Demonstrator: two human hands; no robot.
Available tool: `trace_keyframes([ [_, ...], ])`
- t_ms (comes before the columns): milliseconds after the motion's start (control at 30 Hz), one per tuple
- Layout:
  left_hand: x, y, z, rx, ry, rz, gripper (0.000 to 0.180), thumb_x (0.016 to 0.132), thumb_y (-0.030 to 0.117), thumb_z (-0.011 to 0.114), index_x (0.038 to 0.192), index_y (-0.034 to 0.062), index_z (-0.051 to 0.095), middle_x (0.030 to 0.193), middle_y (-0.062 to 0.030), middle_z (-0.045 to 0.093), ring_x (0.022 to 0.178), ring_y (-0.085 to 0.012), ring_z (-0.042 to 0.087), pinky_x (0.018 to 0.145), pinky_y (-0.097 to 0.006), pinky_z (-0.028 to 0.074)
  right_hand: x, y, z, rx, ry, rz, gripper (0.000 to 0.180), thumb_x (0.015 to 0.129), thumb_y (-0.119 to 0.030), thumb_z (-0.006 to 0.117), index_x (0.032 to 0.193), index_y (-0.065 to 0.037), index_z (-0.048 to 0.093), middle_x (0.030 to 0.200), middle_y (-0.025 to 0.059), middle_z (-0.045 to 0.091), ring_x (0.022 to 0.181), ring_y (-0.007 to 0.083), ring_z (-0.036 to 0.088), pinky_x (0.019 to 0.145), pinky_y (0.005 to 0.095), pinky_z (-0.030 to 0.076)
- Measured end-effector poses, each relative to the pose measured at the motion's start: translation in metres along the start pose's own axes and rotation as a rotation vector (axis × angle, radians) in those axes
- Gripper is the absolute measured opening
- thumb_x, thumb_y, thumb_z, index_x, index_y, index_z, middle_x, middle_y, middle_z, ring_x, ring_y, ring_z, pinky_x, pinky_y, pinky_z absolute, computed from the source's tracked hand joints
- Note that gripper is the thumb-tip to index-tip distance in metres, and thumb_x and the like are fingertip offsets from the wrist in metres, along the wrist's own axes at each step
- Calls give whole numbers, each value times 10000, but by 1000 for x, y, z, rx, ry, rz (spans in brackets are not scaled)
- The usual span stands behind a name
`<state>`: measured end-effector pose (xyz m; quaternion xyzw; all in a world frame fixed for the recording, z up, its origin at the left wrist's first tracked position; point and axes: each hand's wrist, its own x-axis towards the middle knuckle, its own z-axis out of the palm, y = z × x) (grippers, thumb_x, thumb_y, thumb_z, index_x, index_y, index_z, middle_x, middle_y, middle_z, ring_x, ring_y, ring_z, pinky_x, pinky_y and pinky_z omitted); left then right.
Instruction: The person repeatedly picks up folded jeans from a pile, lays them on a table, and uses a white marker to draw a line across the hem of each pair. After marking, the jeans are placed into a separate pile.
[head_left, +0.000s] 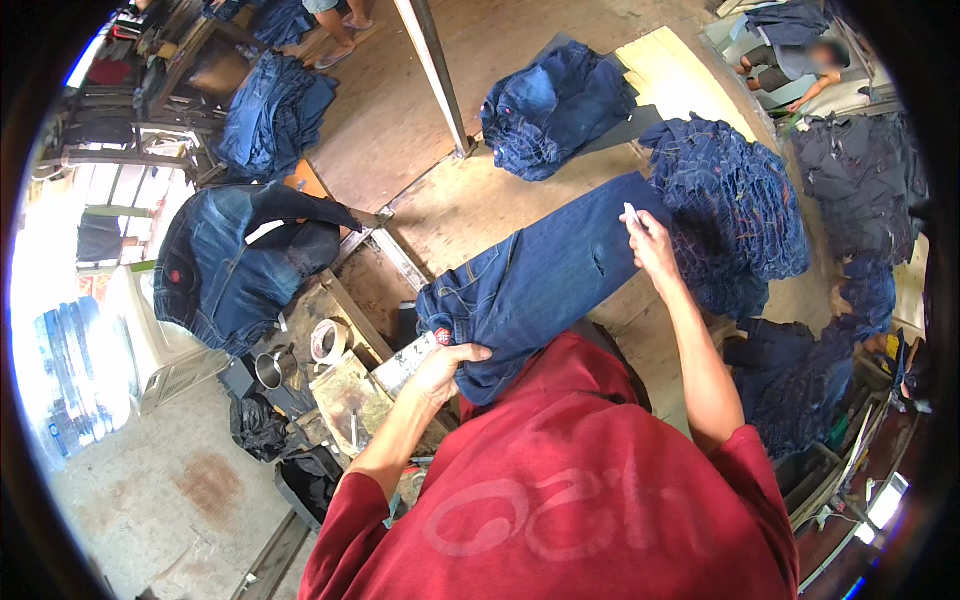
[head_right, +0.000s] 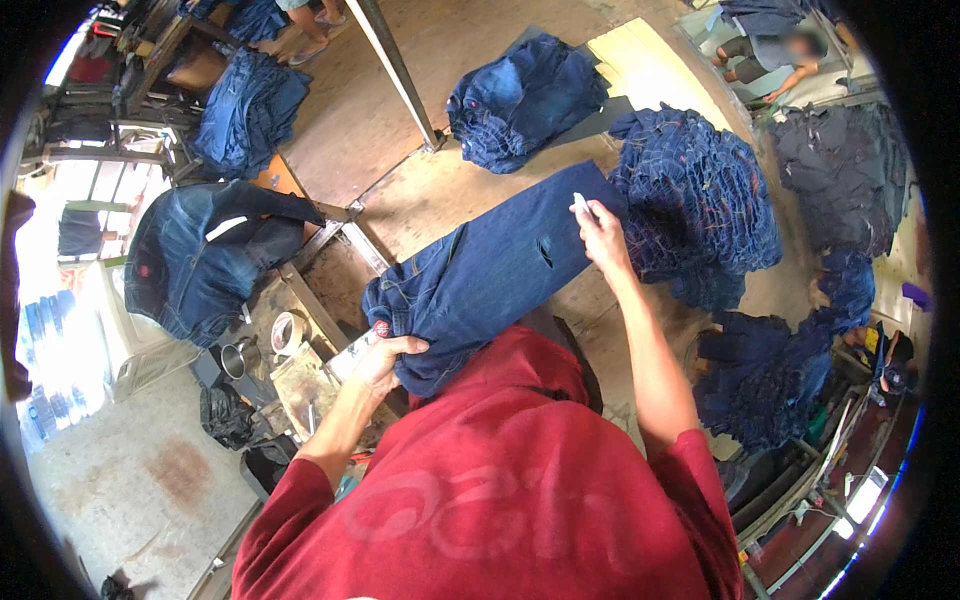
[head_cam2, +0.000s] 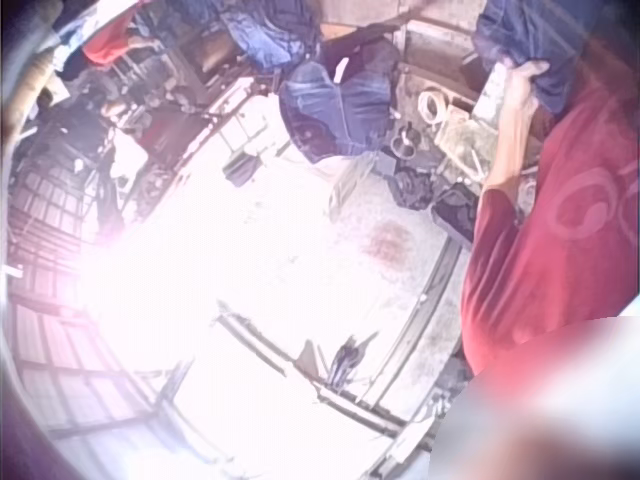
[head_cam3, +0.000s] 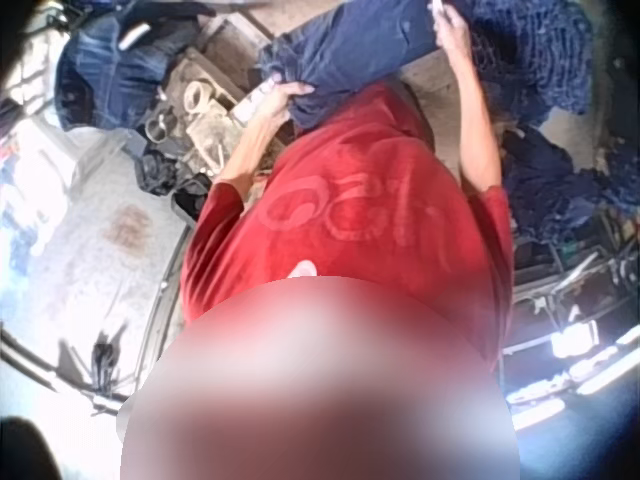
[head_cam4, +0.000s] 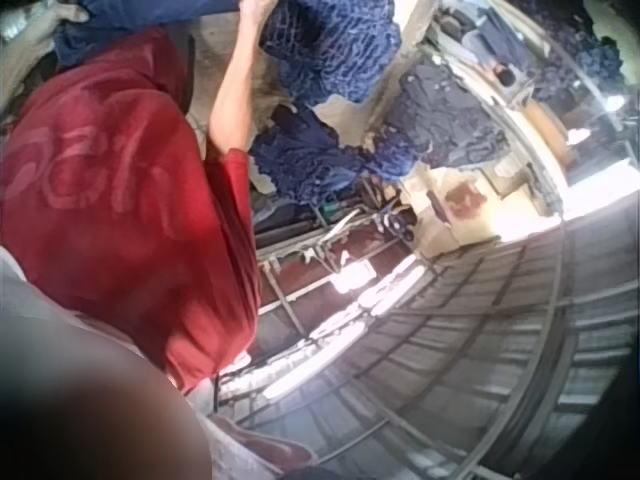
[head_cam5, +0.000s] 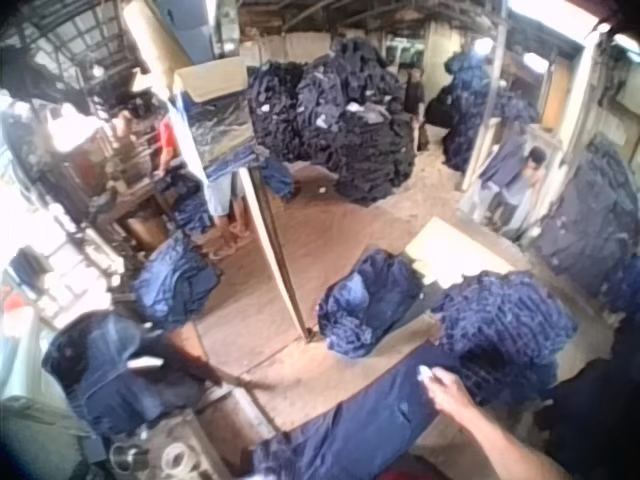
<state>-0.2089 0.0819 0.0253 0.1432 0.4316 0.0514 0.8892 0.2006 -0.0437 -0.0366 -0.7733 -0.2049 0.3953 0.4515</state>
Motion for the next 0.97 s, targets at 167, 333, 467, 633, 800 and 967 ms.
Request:
trace_keyframes([
  [167,0,6,4,162,101,102,479,822,-150,707,1291,-53,695,1166,-177,792,1014,-286,792,969,-424,651,-95,-77,68,-652,5,-498,180,1014,-291,736,1073,-130,682,731,159,731,690,402,749,602,511,576],
  [333,2,2,-2,121,91,93,405,822,-140,718,1216,-50,733,1109,-157,804,953,-259,794,923,-396,654,-157,-125,121,-553,-160,-661,35,969,-186,783,949,-158,787,743,86,741,608,295,724,531,429,549],
  [467,3,0,-5,77,102,23,330,816,-130,726,1136,-55,760,1046,-147,809,897,-241,791,873,-377,651,-163,-130,125,-712,-127,-630,71,963,-203,783,912,-155,774,701,81,718,596,294,709,515,419,529],
  [633,-1,-1,1,71,118,29,265,810,-121,734,1065,-59,775,1006,-145,806,868,-242,786,865,-373,649,-164,-124,126,-693,-129,-633,101,949,-221,793,874,-157,773,647,89,692,571,301,692,510,425,524],
  [800,0,-1,-1,84,155,7,244,827,-130,716,1054,-58,768,1003,-155,797,894,-256,776,858,-396,658,-152,-118,116,-650,-183,-509,145,951,-249,800,857,-139,786,646,96,687,548,306,674,502,428,507],
  [967,1,-6,-6,47,98,59,262,827,-110,737,1083,-59,767,1040,-160,800,936,-271,784,882,-406,659,-150,-115,119,-563,-122,-580,120,954,-296,789,932,-180,806,662,111,713,608,347,723,540,457,560],
])
